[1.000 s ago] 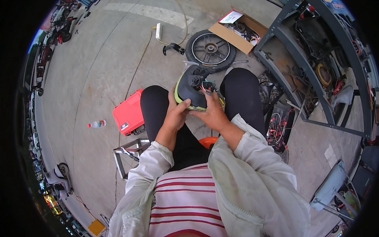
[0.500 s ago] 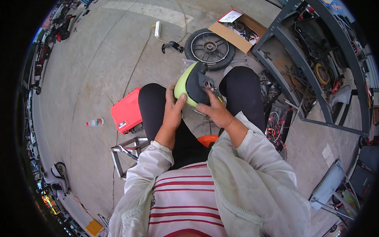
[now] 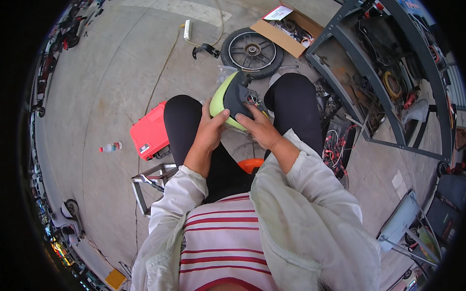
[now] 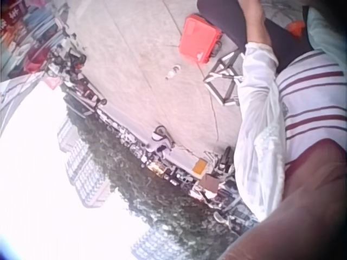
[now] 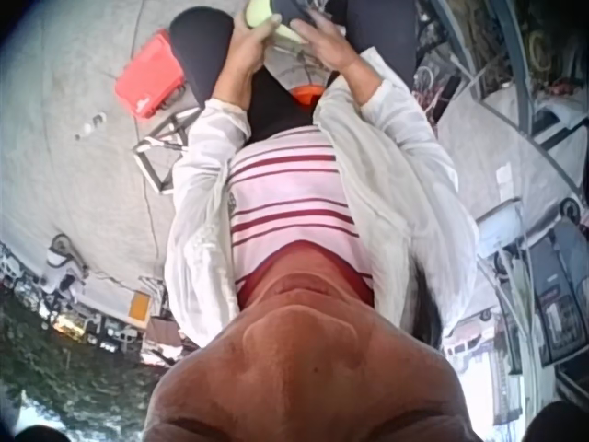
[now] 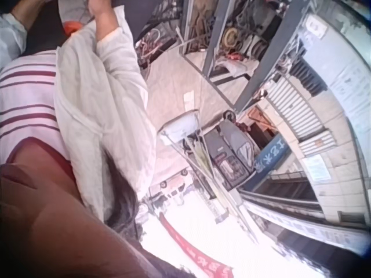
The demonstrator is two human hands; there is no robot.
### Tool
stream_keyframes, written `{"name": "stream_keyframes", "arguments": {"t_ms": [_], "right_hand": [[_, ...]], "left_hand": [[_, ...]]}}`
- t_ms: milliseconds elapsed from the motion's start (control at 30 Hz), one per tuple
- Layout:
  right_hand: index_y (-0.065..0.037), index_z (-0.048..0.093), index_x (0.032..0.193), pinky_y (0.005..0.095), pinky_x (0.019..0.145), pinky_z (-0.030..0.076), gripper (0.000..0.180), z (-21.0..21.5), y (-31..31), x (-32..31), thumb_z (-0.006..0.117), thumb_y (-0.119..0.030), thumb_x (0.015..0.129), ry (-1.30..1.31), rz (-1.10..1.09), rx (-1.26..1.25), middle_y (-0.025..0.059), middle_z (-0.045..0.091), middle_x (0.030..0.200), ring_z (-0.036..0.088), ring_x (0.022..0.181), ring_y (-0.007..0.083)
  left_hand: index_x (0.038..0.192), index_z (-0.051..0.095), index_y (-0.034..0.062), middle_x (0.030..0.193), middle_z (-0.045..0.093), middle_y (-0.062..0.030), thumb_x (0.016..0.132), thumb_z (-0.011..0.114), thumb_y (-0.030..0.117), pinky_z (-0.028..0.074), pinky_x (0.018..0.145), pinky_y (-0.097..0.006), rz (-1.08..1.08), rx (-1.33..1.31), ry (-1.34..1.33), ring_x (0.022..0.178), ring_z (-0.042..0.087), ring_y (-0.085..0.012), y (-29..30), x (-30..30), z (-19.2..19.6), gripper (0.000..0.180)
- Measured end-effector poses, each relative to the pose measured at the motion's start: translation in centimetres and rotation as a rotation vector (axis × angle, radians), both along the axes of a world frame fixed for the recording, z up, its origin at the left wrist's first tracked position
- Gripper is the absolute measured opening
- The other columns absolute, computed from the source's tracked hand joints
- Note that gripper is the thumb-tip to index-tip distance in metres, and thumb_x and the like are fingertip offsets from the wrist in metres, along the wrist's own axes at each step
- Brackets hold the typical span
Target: The person uses a screwdriver to tighten a screw on a small motor housing, then fits a lime-green plastic cover over the motor. They repeatedly adjust and press the cover to secure it in place.
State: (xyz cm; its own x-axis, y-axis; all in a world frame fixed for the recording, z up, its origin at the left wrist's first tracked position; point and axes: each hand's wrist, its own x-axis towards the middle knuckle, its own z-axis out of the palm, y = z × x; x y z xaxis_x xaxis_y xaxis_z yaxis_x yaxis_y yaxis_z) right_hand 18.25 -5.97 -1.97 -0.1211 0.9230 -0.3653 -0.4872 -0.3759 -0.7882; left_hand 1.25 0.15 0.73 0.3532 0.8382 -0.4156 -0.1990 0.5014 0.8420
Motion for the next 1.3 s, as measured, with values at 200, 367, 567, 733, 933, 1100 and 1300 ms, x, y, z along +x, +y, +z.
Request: {"name": "stream_keyframes", "arguments": {"t_ms": [200, 367, 567, 733, 933, 1100, 1300], "right_hand": [[-0.014, 0.044, 0.15, 0.0399, 0.092, 0.054, 0.068, 0.5, 0.4, 0.3, 0.063, -0.052, 0.098, 0.098, 0.107, -0.176, 0.0079, 0.057, 0.136, 0.058, 0.12, 0.0197], [-0.019, 0.046, 0.147, 0.0455, 0.093, 0.054, 0.076, 0.3, 0.9, 1.2, 0.047, -0.074, 0.095, 0.111, 0.174, -0.38, 0.0085, 0.06, 0.136, 0.061, 0.119, 0.0252], [-0.013, 0.047, 0.146, 0.0372, 0.077, 0.06, 0.094, 0.7, 0.8, 1.8, 0.025, -0.086, 0.092, 0.042, 0.323, -0.424, 0.0166, 0.068, 0.122, 0.072, 0.09, 0.0269], [-0.007, 0.057, 0.131, 0.0317, 0.06, 0.058, 0.097, 0.6, 0.8, 2.3, 0.024, -0.088, 0.09, -0.05, 0.396, -0.406, 0.0202, 0.072, 0.102, 0.072, 0.071, 0.0227], [-0.005, 0.063, 0.121, 0.03, 0.056, 0.057, 0.096, 0.3, 0.7, 2.7, 0.024, -0.087, 0.091, -0.077, 0.419, -0.397, 0.0184, 0.073, 0.087, 0.069, 0.062, 0.0195], [-0.004, 0.064, 0.114, 0.0275, 0.046, 0.052, 0.093, 0.4, 0.4, 2.9, 0.029, -0.086, 0.091, -0.209, 0.378, -0.421, 0.0153, 0.07, 0.077, 0.063, 0.052, 0.0158], [-0.005, 0.066, 0.102, 0.0274, 0.039, 0.043, 0.089, 0.4, 0.2, 3.5, 0.033, -0.087, 0.09, -0.297, 0.467, -0.377, 0.0102, 0.062, 0.066, 0.048, 0.043, 0.0115]], "left_hand": [[0.158, 0.021, 0.0065, 0.138, 0.05, -0.0182, 0.09, 0.071, 0.035, 0.052, 0.096, -0.05, -0.07, -0.16, 0.137, 0.121, 0.057, -0.0322, 0.6, 0.2, 0.6, 0.089], [0.151, 0.032, -0.0026, 0.14, 0.051, -0.0231, 0.092, 0.069, 0.051, 0.046, 0.1, -0.049, -0.087, -0.237, 0.204, 0.125, 0.055, -0.0334, 0.7, 0.7, 0.0, 0.088], [0.146, 0.042, -0.0075, 0.139, 0.054, -0.0229, 0.099, 0.062, 0.05, 0.038, 0.11, -0.038, -0.028, -0.118, 0.146, 0.13, 0.05, -0.028, 0.9, -0.1, -2.8, 0.077], [0.149, 0.043, -0.0003, 0.141, 0.052, -0.0203, 0.096, 0.068, 0.043, 0.038, 0.111, -0.041, -0.007, -0.036, 0.105, 0.134, 0.047, -0.0299, 0.3, 0.1, -2.0, 0.073], [0.151, 0.04, 0.0072, 0.155, 0.035, -0.0264, 0.052, 0.097, 0.036, 0.038, 0.115, -0.048, -0.338, 0.825, 0.711, 0.141, 0.038, -0.0461, -0.3, -0.3, -0.6, 0.119], [0.155, 0.033, 0.0097, 0.154, 0.035, -0.0241, 0.043, 0.1, 0.032, 0.041, 0.113, -0.05, -0.44, 0.91, 0.84, 0.138, 0.041, -0.0469, -1.9, -0.2, 0.6, 0.132], [0.153, 0.034, 0.0079, 0.15, 0.038, -0.0232, 0.046, 0.098, 0.028, 0.043, 0.11, -0.049, -0.507, 0.998, 0.885, 0.133, 0.044, -0.0464, -2.4, -0.7, 0.9, 0.127]]}}
